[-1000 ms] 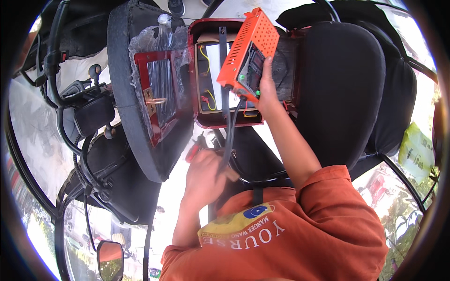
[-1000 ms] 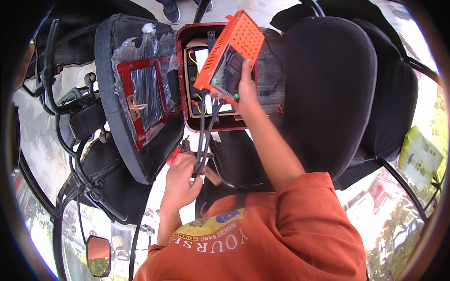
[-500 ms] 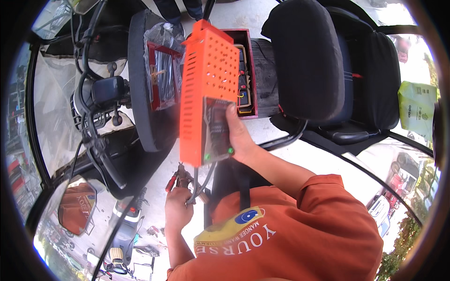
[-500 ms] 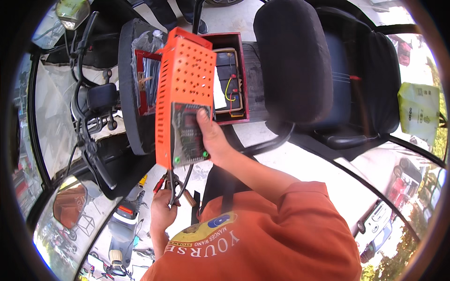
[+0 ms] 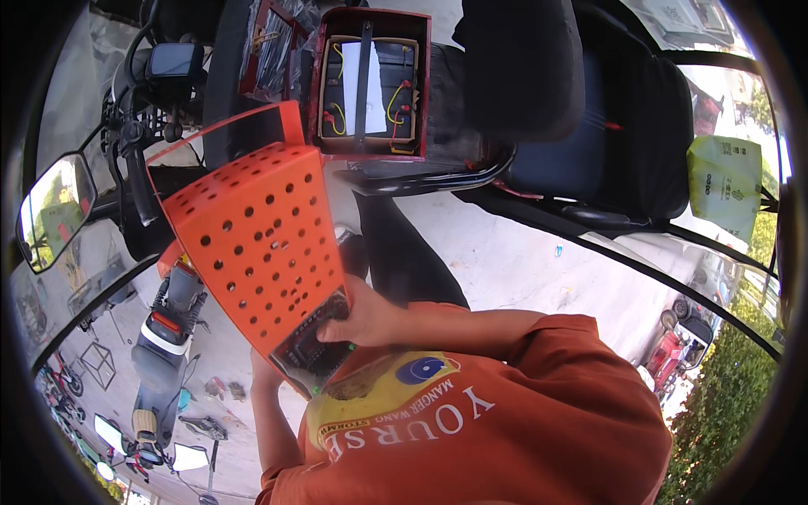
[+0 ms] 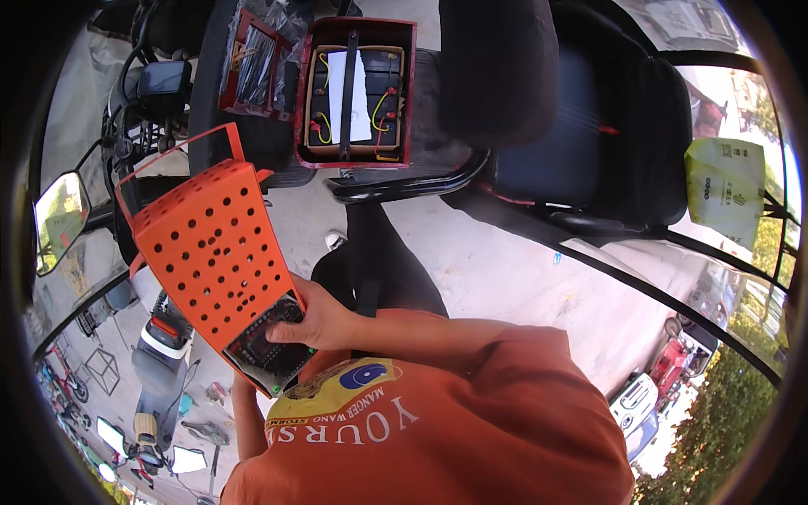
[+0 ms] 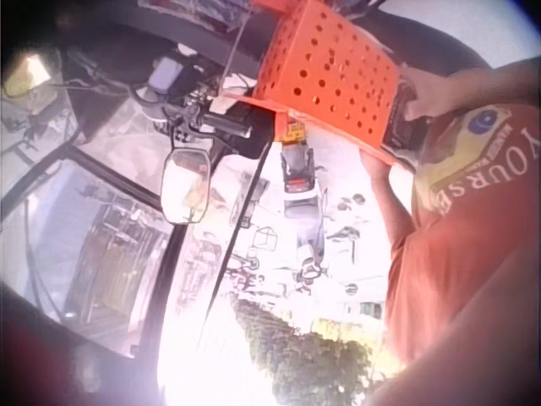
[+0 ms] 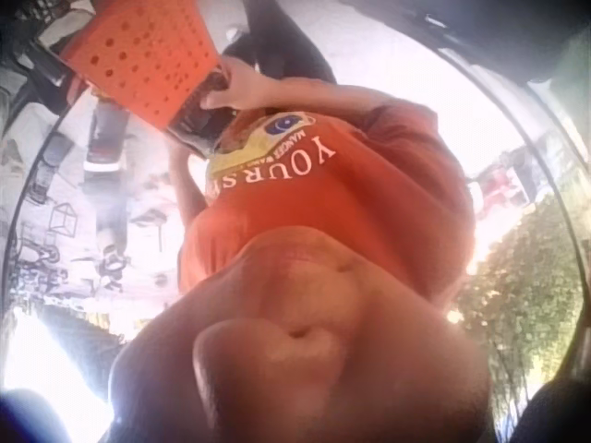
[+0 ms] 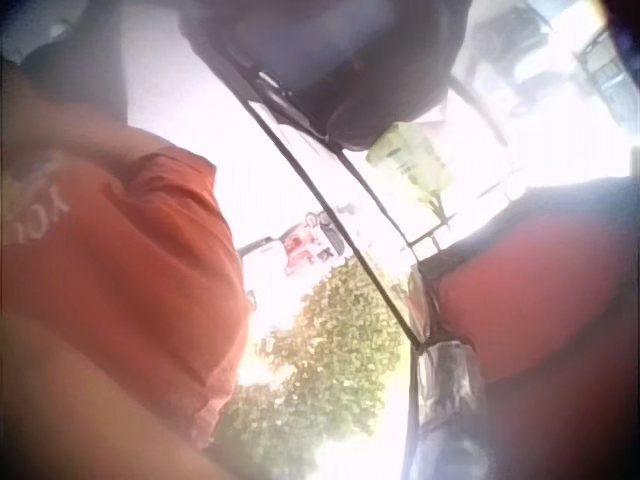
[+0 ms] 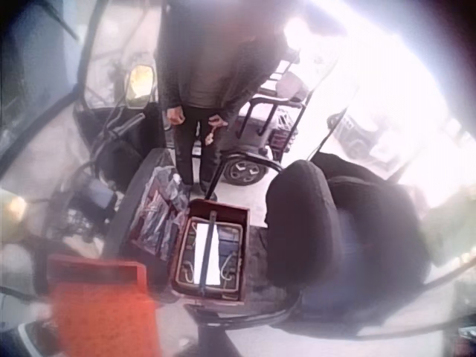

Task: The person uses a battery tester to check the voltage of a battery inside a scooter's storage compartment. They connect the tester leads to the battery terminals, observe the display, and then move the tester into a nearby shop.

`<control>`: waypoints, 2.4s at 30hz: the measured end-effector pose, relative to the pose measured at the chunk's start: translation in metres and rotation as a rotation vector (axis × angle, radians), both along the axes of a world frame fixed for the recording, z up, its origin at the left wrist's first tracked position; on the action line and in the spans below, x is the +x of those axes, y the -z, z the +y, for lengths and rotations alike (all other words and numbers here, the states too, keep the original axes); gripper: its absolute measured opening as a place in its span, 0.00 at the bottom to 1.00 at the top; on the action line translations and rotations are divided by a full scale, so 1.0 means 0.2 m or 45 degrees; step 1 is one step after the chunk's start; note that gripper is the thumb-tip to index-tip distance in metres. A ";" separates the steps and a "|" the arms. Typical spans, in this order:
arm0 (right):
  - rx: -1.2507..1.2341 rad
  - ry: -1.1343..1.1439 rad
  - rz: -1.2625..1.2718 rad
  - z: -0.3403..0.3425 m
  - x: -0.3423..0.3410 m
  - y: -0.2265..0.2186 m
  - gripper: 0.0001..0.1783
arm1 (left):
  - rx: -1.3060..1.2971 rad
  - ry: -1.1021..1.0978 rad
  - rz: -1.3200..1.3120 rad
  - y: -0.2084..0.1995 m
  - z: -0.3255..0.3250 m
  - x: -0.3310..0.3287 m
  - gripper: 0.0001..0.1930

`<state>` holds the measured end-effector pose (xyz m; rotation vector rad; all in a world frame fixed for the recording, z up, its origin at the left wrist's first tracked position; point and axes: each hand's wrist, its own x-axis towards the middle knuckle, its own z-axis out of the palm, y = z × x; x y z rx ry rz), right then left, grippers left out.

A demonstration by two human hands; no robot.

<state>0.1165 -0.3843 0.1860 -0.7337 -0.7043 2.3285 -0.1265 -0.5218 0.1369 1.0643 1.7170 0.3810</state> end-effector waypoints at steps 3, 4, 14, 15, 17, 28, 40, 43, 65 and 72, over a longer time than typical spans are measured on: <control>0.047 -0.101 0.016 -0.08 0.02 0.02 0.50 | 0.077 0.200 0.201 -0.03 -0.01 0.03 0.27; 0.071 -0.152 -0.027 -0.09 0.04 0.00 0.50 | 0.092 0.202 0.198 -0.01 -0.02 0.03 0.27; 0.353 -0.312 -0.098 -0.22 -0.03 -0.26 0.48 | 0.145 0.075 0.036 0.02 -0.23 0.00 0.32; 0.447 -0.268 -0.086 -0.23 -0.07 -0.27 0.47 | 0.146 0.063 0.017 0.01 -0.25 0.00 0.33; 0.575 -0.238 -0.078 -0.26 -0.12 -0.28 0.47 | 0.155 0.008 -0.044 0.00 -0.31 0.00 0.34; 0.662 -0.387 -0.224 -0.32 -0.17 -0.38 0.45 | 0.261 -0.128 -0.681 -0.62 -0.37 0.09 0.44; 0.742 -0.538 -0.177 -0.20 -0.11 -0.36 0.48 | 0.515 -0.884 -0.939 -0.64 -0.49 0.48 0.50; 0.832 -0.657 -0.176 -0.15 -0.03 -0.39 0.48 | 0.658 -1.069 -0.767 -0.56 -0.50 0.64 0.48; 0.791 -1.234 -0.354 -0.39 -0.05 -0.25 0.52 | 0.817 -1.802 -0.664 -0.51 -0.75 1.13 0.43; 0.852 -1.292 -0.237 -0.65 -0.23 -0.24 0.57 | 0.777 -1.790 -0.723 -0.39 -1.10 0.91 0.36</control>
